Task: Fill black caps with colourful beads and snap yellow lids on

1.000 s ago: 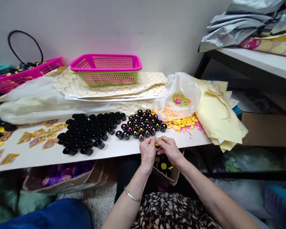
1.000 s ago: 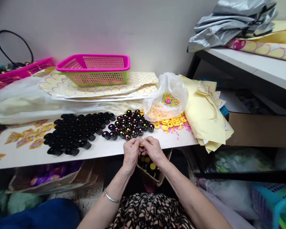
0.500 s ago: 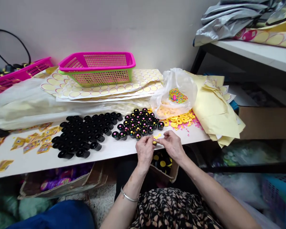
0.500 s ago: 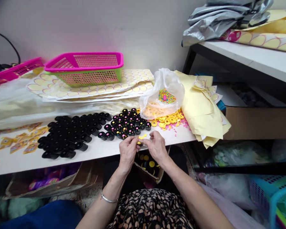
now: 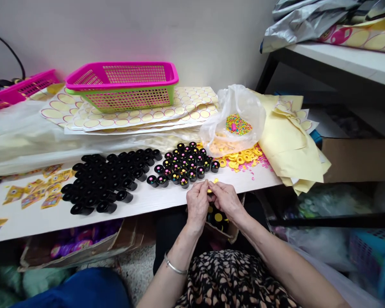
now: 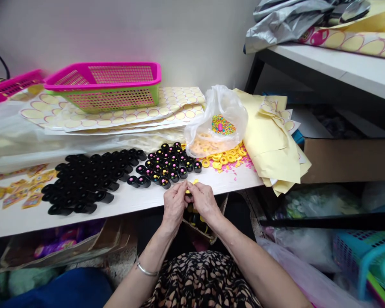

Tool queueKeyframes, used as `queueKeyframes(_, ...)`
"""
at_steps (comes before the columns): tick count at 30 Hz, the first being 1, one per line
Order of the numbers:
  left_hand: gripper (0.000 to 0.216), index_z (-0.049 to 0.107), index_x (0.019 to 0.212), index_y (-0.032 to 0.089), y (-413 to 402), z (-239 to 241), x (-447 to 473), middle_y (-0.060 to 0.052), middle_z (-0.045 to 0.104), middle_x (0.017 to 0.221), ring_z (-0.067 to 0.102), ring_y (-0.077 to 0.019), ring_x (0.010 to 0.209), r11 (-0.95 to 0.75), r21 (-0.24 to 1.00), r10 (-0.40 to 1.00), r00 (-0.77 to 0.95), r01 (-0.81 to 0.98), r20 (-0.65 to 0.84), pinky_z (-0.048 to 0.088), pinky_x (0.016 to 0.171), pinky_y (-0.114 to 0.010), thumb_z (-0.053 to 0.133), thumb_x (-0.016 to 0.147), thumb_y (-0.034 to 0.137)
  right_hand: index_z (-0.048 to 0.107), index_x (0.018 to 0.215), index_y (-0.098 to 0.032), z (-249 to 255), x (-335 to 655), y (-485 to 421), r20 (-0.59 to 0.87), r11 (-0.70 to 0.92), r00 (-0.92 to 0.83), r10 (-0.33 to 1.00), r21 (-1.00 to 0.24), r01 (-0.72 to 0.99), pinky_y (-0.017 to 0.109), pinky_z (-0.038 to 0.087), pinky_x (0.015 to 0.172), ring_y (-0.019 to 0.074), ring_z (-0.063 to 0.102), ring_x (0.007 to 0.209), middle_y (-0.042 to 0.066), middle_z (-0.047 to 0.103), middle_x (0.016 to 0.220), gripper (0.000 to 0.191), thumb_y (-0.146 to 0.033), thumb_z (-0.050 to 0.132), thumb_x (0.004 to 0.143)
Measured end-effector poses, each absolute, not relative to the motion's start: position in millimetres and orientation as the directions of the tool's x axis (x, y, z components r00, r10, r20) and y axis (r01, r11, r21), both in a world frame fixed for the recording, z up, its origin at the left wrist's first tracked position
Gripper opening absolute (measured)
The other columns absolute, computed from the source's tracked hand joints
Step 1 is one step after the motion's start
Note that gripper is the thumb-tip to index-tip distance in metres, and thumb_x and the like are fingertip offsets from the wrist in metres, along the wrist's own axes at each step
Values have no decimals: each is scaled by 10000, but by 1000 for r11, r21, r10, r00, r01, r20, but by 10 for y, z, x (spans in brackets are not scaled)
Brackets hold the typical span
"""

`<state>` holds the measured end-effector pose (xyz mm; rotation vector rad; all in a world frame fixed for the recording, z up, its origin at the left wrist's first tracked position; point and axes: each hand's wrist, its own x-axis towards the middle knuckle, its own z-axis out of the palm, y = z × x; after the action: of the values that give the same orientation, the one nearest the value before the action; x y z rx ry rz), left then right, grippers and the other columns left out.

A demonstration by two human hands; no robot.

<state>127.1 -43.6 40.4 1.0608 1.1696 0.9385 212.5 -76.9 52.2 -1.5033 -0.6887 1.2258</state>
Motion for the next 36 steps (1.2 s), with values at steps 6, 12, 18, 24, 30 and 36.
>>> queueKeyframes(6,299,618,702,125,-415,441,1315,48,469,382,394,-65,297,356,929,927,162,-104,-337,276,320,-174,611,706,424,474,621,-175,564,2076,-784,-334,-295,352,874,-942,-161,154,239,274,51,379,286,-58,467,411,370,-510,539,762)
queueKeyframes(12,336,596,636,113,-364,404,1296,41,445,369,375,-52,321,332,940,933,172,-81,-315,252,333,-160,612,701,442,493,604,-161,466,2148,-762,-386,-299,307,870,-908,-293,155,158,253,32,321,258,-54,480,411,388,-518,621,688)
queueKeyframes(18,321,665,895,136,-359,415,1111,-30,583,792,484,-67,559,144,987,874,478,-72,-93,369,469,-172,661,679,375,515,675,-157,488,2214,-748,-450,-332,249,857,-854,-401,155,113,268,20,268,270,-77,452,421,396,-511,685,622)
queueKeyframes(24,248,681,802,158,-475,447,1020,-29,566,818,507,-131,736,-117,993,913,391,-30,119,413,651,-230,749,591,267,604,676,-131,504,2195,-1012,-271,-192,267,925,-938,-288,157,213,338,29,282,392,-71,366,465,381,-509,640,700)
queueKeyframes(30,280,698,824,184,-619,655,908,-54,616,804,480,-207,897,-360,929,827,489,83,277,388,836,-335,765,590,322,627,932,-169,536,2296,-1281,-283,-236,5,959,-811,-535,266,507,621,144,584,734,58,621,905,480,-554,666,648)
queueKeyframes(36,192,702,872,229,-735,765,923,-42,678,830,532,-194,856,-581,808,584,741,95,332,271,1010,-414,660,687,258,609,932,-157,648,2519,-1314,-319,-415,-274,907,-788,-455,285,505,661,141,598,714,13,629,828,508,-229,806,469)
